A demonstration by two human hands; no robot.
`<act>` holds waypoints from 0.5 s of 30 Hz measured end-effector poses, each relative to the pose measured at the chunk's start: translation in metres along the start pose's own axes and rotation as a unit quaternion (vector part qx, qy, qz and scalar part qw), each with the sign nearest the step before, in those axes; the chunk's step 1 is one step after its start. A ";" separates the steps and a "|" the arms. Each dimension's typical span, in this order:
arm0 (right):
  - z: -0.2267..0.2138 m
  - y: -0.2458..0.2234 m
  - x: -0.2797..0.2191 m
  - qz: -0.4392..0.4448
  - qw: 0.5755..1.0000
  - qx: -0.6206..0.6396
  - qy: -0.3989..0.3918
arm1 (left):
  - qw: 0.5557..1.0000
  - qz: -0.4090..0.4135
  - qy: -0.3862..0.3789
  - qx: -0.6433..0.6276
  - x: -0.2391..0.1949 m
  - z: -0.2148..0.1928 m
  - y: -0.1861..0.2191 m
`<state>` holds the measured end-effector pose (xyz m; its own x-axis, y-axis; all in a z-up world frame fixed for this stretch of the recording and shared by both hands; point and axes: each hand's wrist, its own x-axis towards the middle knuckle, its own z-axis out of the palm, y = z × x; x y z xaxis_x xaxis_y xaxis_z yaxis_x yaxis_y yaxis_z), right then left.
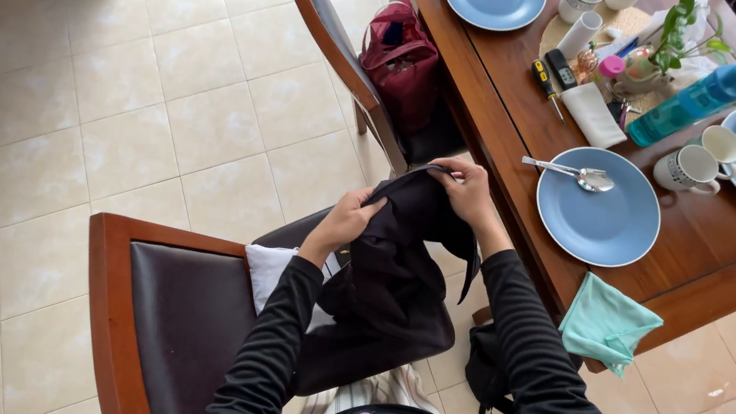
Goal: The person folds a dark-colored jacket on a chair seat, smoothing and aligning the fabric. Then, they pick up a light green cloth and wipe the chair's seat and wooden armrests.
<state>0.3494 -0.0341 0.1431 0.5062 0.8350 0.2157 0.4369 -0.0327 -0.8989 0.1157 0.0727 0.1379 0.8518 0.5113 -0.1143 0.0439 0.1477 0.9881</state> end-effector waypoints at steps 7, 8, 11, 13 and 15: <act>0.039 -0.037 -0.059 -0.127 0.977 -0.060 0.162 | 0.988 -0.078 0.009 -0.132 -0.028 -0.018 0.031; 0.048 -0.031 -0.074 -0.119 0.975 -0.057 0.178 | 0.984 -0.080 0.040 -0.154 -0.032 -0.020 0.035; 0.080 -0.020 -0.113 -0.131 0.983 -0.063 0.114 | 0.976 -0.068 0.082 -0.191 -0.044 -0.030 0.045; 0.104 0.018 -0.146 -0.142 0.987 -0.072 0.030 | 0.972 -0.062 0.092 -0.208 -0.064 -0.031 0.049; 0.132 0.088 -0.155 -0.115 0.990 -0.073 -0.030 | 0.971 -0.080 0.148 -0.171 -0.075 -0.037 0.064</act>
<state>0.2110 -0.0941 -0.0195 0.3371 0.8609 0.3811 0.6399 0.0874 -0.7635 0.0356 0.0747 0.2058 0.6590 0.6715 -0.3388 -0.0555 0.4926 0.8685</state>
